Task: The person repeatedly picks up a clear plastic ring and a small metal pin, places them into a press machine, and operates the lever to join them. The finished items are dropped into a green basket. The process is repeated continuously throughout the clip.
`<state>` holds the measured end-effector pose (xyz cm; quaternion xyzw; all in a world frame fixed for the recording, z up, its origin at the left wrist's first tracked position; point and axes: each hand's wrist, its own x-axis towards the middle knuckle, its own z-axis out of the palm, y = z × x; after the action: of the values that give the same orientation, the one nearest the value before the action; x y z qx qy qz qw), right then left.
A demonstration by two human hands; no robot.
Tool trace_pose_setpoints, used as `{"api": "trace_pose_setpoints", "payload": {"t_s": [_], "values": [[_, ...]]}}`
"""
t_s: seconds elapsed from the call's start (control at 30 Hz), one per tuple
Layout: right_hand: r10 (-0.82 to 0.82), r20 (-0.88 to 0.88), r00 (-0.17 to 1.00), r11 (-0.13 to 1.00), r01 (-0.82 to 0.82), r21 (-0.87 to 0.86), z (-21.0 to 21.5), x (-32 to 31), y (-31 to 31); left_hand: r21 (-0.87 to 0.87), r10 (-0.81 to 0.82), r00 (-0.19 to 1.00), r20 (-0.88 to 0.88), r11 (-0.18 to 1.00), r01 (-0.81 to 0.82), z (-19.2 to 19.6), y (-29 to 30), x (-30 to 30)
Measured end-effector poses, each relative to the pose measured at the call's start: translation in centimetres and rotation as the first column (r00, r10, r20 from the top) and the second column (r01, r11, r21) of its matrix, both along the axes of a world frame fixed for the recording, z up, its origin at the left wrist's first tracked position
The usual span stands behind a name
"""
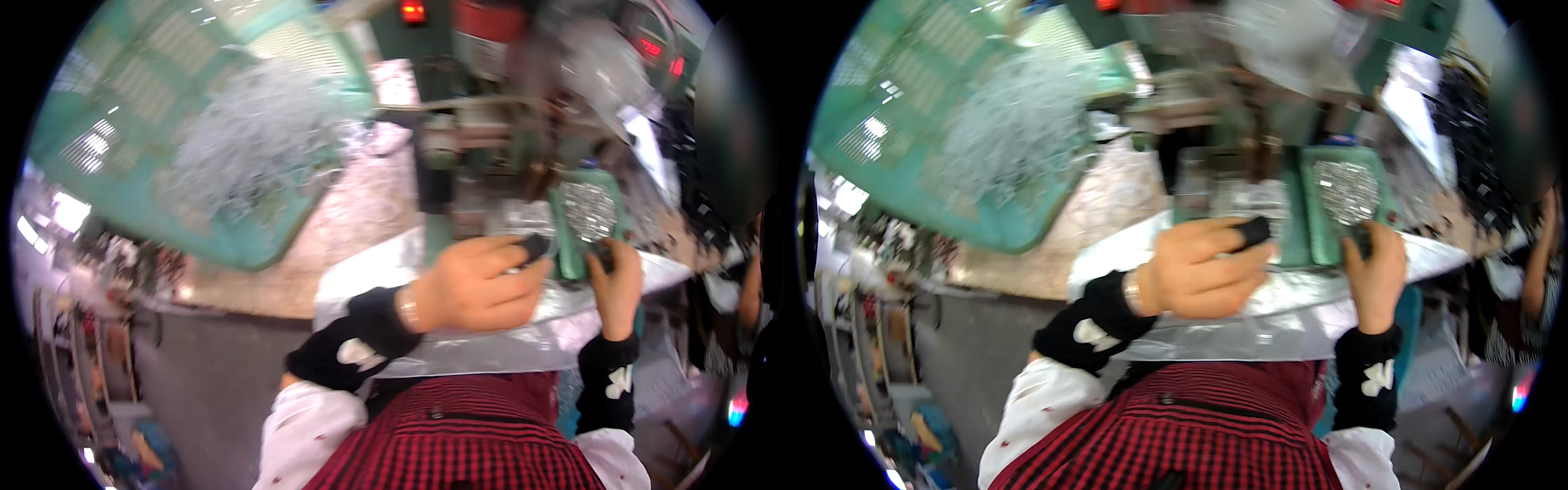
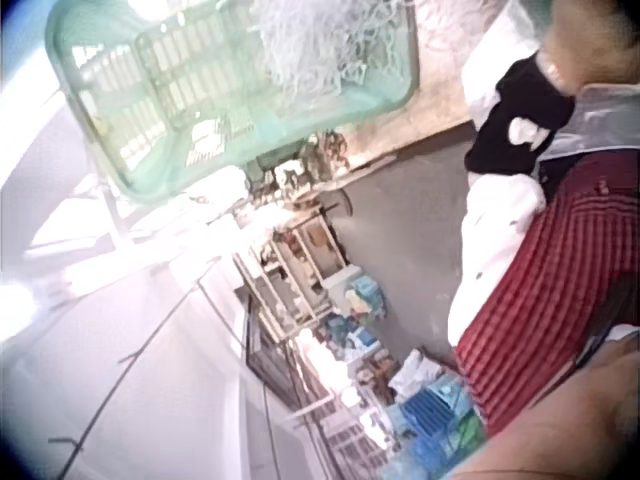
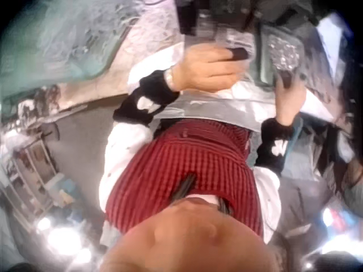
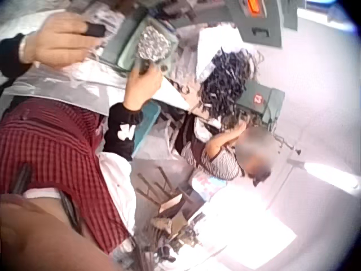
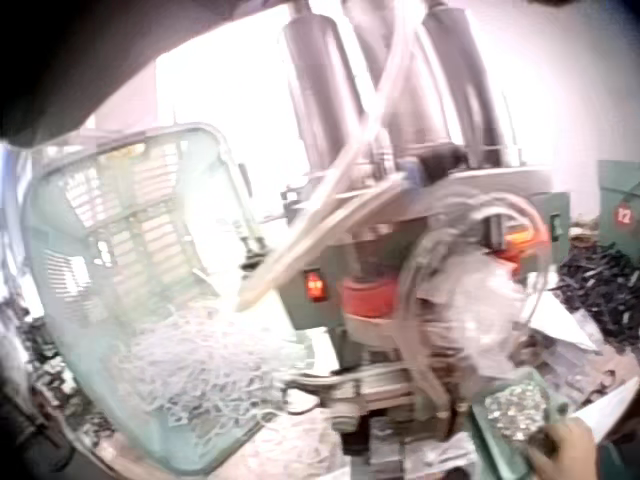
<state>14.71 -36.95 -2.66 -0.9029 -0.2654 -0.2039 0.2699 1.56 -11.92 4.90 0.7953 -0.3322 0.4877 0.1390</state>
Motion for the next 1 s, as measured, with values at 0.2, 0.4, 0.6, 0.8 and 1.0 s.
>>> {"api": "trace_pose_setpoints", "payload": {"t_s": [0.2, 0.4, 0.6, 0.8, 1.0], "values": [[-0.109, -0.026, 0.994, 0.994, 0.109, -0.003, -1.2, 2.3, 2.4, -0.111, 0.042, 0.935, -0.352, 0.990, -0.086, -0.1, 0.9, -3.3], [-0.028, 0.030, 0.999, 0.965, 0.020, 0.261, 0.1, 1.5, 4.8, 0.287, 0.937, -0.004, -0.348, 0.103, -0.952, -6.5, 24.6, -13.1], [-0.030, -0.048, 0.998, 0.856, 0.051, 0.515, 0.4, 0.4, 3.5, 0.272, 0.811, 0.081, -0.580, 0.286, -0.919, -11.4, 26.2, -8.3], [0.079, -0.037, 0.996, 0.823, -0.045, 0.566, 1.5, 0.5, 3.7, 0.225, 0.744, 0.147, -0.651, 0.375, -0.900, -11.3, 27.0, -6.3], [0.084, -0.037, 0.996, 0.831, -0.050, 0.555, 1.5, 1.7, 5.3, 0.206, 0.718, 0.179, -0.673, 0.414, -0.887, -13.7, 28.6, -6.0]]}}
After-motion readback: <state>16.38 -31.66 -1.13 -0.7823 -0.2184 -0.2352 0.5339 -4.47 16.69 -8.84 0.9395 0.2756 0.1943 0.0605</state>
